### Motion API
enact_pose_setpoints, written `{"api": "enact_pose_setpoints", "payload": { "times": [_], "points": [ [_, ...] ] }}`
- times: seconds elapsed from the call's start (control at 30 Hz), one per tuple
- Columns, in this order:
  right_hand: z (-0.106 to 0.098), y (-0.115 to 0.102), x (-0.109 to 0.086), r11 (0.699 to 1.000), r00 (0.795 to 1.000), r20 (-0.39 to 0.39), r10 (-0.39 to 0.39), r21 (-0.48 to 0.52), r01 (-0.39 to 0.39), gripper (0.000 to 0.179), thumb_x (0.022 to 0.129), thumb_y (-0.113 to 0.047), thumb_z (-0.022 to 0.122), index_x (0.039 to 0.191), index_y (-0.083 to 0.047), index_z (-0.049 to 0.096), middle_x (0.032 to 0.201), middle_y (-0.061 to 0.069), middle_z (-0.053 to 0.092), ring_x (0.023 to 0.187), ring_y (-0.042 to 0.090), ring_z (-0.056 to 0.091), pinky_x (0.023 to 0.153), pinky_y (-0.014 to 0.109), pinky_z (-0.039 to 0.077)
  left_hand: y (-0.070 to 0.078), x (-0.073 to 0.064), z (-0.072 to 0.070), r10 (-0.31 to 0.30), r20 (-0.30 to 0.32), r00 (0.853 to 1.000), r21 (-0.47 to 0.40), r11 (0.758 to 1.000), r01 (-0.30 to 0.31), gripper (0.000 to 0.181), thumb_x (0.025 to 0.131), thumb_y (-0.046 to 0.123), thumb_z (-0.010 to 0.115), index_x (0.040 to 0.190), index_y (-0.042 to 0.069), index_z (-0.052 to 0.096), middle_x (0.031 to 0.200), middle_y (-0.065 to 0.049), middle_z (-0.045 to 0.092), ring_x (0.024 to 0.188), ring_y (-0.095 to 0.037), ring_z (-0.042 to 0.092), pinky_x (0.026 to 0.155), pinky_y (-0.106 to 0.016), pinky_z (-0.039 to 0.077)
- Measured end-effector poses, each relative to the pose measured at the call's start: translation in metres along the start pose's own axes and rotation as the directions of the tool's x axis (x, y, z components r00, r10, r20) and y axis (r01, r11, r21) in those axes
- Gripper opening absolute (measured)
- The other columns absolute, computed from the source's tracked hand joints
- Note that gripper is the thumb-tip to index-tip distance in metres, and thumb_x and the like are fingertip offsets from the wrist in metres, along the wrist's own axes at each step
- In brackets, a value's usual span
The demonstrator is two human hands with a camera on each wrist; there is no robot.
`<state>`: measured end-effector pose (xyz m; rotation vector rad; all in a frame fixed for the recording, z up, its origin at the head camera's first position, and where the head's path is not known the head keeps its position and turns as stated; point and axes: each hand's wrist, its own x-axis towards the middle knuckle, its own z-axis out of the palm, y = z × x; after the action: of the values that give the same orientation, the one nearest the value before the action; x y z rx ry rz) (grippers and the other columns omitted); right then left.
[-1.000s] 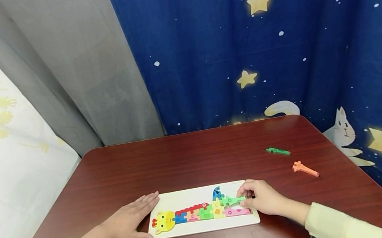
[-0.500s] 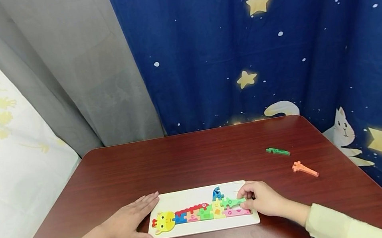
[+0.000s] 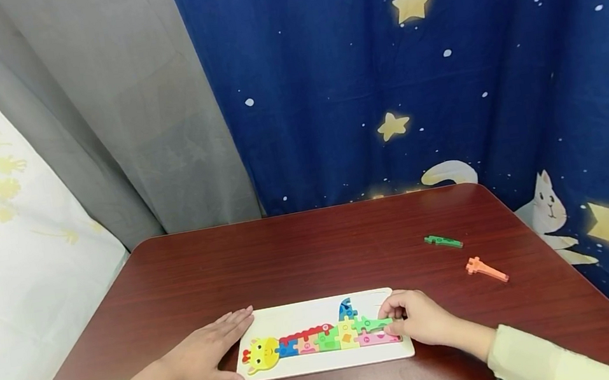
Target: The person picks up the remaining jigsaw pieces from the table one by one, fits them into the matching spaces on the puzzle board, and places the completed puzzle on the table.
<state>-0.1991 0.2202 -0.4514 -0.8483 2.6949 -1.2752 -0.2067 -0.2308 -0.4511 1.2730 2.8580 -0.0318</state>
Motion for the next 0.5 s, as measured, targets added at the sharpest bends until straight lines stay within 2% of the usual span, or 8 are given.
{"api": "enact_pose_setpoints", "payload": {
  "times": [0.5],
  "points": [
    [-0.0031,-0.0002,0.0028,0.999,0.998,0.042,0.040,0.003,-0.040,0.015,0.077,-0.010,0.080,0.087,-0.014,0.069,0.076,-0.007,0.055,0.070,0.006,0.049,0.059,0.023,0.042,0.0000,0.0011,0.0003,-0.023,0.026,0.999,-0.009,1.000,0.023,0.107,0.080,0.083,0.040,0.155,0.008,0.024,0.160,-0.005,0.021,0.144,-0.021,0.024,0.111,-0.041,0.031]
  ]
}}
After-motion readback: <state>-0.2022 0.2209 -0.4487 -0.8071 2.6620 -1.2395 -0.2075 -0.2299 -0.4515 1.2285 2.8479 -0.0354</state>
